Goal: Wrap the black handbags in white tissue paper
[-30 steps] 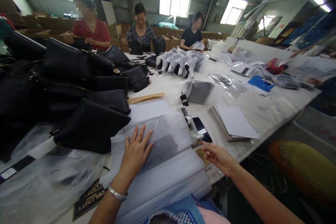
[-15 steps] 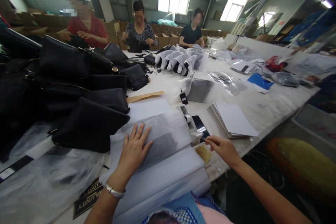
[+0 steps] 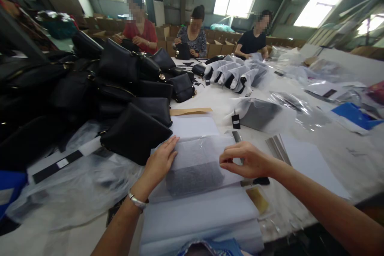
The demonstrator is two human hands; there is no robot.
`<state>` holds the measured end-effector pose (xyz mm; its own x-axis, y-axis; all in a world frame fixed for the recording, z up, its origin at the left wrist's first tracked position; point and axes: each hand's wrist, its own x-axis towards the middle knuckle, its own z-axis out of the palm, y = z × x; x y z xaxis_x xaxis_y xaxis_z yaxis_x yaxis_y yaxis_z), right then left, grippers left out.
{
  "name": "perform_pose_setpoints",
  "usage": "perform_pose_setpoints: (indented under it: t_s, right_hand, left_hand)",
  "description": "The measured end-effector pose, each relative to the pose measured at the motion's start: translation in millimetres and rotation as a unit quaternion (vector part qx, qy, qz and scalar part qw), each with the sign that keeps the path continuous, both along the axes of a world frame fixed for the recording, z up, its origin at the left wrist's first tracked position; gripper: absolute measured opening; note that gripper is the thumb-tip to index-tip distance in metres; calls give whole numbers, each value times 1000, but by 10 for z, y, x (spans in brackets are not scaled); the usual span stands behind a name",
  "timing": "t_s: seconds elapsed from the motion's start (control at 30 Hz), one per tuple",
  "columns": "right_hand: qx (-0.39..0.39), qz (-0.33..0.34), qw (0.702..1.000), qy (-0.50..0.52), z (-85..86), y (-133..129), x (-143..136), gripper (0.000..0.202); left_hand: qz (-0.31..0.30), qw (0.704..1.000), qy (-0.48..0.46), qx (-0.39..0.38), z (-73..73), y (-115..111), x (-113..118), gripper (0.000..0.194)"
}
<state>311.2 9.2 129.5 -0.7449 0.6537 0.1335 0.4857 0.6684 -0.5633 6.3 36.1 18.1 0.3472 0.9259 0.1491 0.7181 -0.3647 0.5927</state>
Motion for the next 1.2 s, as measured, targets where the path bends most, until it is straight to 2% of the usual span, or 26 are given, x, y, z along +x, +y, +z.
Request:
perform_pose_setpoints:
  t_s: [0.13, 0.27, 0.43, 0.6, 0.7, 0.77, 0.8, 0.87, 0.93, 0.97, 1.03, 1.1, 1.2]
  right_hand:
    - [-105, 108, 988, -13, -57, 552, -525, 19]
    - [-134, 152, 975, -94, -233, 1055, -962, 21]
    - [-87, 166, 947, -261, -315, 1406, -1318, 15]
    - [8, 161, 920, -357, -257, 1441, -1464, 19]
    - [57, 142, 916, -372, -277, 1465, -1474, 29]
    - [67, 112, 920, -370, -334, 1534, -1441, 48]
    - [49, 94, 923, -371, -373, 1585, -1411, 58]
    - [-49, 63, 924, -375, -457, 1701, -1321, 68]
    - [-130, 17, 924, -360, -529, 1798, -1193, 62]
    - [-132, -17, 929, -345, -554, 1825, -1116, 55]
    - [-75, -95, 942, -313, -577, 1802, -941, 38]
    - [0, -159, 950, -270, -569, 1647, -755, 28]
    - [79, -189, 969, -140, -539, 1151, -513, 26]
  left_hand:
    - [-9, 998, -63, -19, -20, 80, -94, 53]
    - [-10, 990, -141, -29, -80, 159, -164, 55]
    - [-14, 980, -193, -48, -140, 204, -199, 60]
    - [-16, 981, -184, -58, -125, 207, -207, 61]
    - [-9, 982, -180, -61, -117, 207, -204, 62]
    - [-9, 981, -183, -62, -116, 207, -200, 62]
    - [-10, 981, -184, -61, -117, 207, -200, 62]
    - [-13, 982, -182, -58, -119, 207, -202, 60]
    - [-8, 983, -177, -57, -118, 202, -209, 59]
    - [-5, 983, -174, -59, -115, 196, -213, 58]
    - [1, 985, -163, -59, -97, 175, -212, 57]
    - [11, 989, -144, -43, -56, 138, -182, 54]
    - [61, 993, -99, 19, 48, 76, -45, 42]
